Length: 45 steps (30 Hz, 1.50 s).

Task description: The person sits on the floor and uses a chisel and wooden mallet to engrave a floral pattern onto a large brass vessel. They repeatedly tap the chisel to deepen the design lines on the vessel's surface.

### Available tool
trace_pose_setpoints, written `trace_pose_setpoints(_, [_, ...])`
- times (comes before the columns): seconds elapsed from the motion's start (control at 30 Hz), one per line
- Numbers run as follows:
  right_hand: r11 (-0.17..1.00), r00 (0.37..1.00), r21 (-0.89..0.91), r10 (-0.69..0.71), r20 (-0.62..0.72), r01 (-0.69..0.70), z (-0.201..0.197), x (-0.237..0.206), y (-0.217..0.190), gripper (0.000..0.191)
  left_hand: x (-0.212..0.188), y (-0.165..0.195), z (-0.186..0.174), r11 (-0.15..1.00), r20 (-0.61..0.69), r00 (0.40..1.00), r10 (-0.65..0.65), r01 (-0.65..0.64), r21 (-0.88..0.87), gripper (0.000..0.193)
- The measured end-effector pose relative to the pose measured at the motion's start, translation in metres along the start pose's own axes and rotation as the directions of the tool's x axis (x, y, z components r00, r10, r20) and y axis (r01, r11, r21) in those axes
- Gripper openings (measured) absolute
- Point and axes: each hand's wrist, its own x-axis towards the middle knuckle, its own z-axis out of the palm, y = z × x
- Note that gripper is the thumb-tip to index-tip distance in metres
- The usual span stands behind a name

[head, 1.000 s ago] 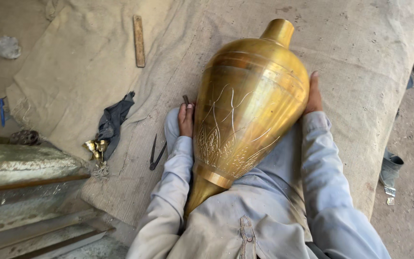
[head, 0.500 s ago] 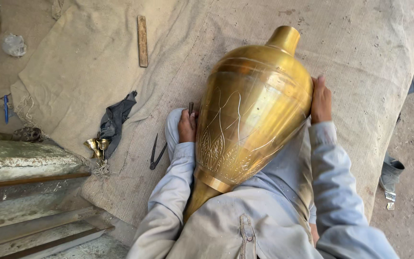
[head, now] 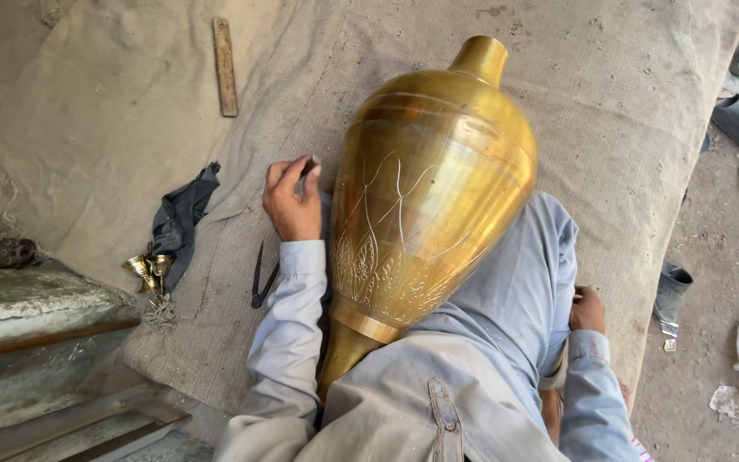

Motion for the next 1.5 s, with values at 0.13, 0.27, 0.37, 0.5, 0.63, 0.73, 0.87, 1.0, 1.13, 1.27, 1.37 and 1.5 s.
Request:
trace_pose_setpoints(0.13, [0.969,0.994,-0.240,-0.029,0.106,0.054,-0.004,0.009,-0.011,0.036,0.016,0.034,0.016,0.799,0.173,0.974,-0.148,0.221,-0.560,0.020])
trace_pose_setpoints(0.27, [0.988,0.986,-0.153,-0.007,0.166,0.033,-0.007,0.019,-0.012,0.040,0.029,0.061,0.049,0.375,0.410,0.869,-0.278,0.491,-0.786,0.035])
trace_pose_setpoints(0.37, [0.990,0.994,0.125,0.054,0.096,-0.066,-0.018,0.027,-0.013,0.045,0.024,0.076,0.064,0.321,0.463,0.857,-0.225,0.514,-0.795,0.041])
trace_pose_setpoints(0.5, [0.926,0.993,0.360,0.109,0.037,-0.115,-0.058,0.048,-0.032,0.042,0.014,0.095,0.078,0.384,0.466,0.866,-0.182,0.499,-0.777,0.041])
trace_pose_setpoints(0.63, [0.851,0.861,0.191,-0.436,-0.261,0.488,-0.107,0.043,-0.092,0.072,0.007,0.106,0.079,0.573,0.383,0.912,-0.145,0.393,-0.719,0.040])
trace_pose_setpoints(0.73, [0.664,0.694,-0.417,-0.712,-0.101,0.621,-0.143,0.039,-0.153,0.069,0.005,0.113,0.076,0.664,0.310,0.944,-0.113,0.303,-0.683,0.045])
trace_pose_setpoints(0.87, [0.395,0.539,-0.614,-0.840,0.059,0.683,-0.157,0.026,-0.226,0.067,0.007,0.119,0.072,0.743,0.284,0.954,-0.099,0.261,-0.617,0.049])
trace_pose_setpoints(1.0, [0.161,0.484,-0.752,-0.844,0.231,0.639,-0.168,0.018,-0.284,0.059,0.011,0.121,0.072,0.731,0.313,0.935,-0.166,0.330,-0.597,0.047])
trace_pose_setpoints(1.13, [0.115,0.213,-0.577,-0.971,0.105,0.809,-0.174,0.007,-0.327,0.051,0.009,0.121,0.073,0.733,0.296,0.944,-0.148,0.306,-0.607,0.049])
trace_pose_setpoints(1.27, [-0.117,0.135,-0.754,-0.955,0.264,0.646,-0.182,-0.010,-0.352,0.046,0.010,0.118,0.075,0.735,0.308,0.939,-0.152,0.316,-0.600,0.054])
trace_pose_setpoints(1.37, [-0.103,0.021,-0.711,-0.986,0.163,0.695,-0.177,-0.014,-0.368,0.033,0.011,0.116,0.076,0.739,0.334,0.931,-0.145,0.326,-0.590,0.055])
trace_pose_setpoints(1.5, [-0.115,0.052,-0.704,-0.976,0.211,0.701,-0.176,-0.020,-0.369,0.030,0.013,0.114,0.079,0.706,0.367,0.918,-0.152,0.361,-0.609,0.060])
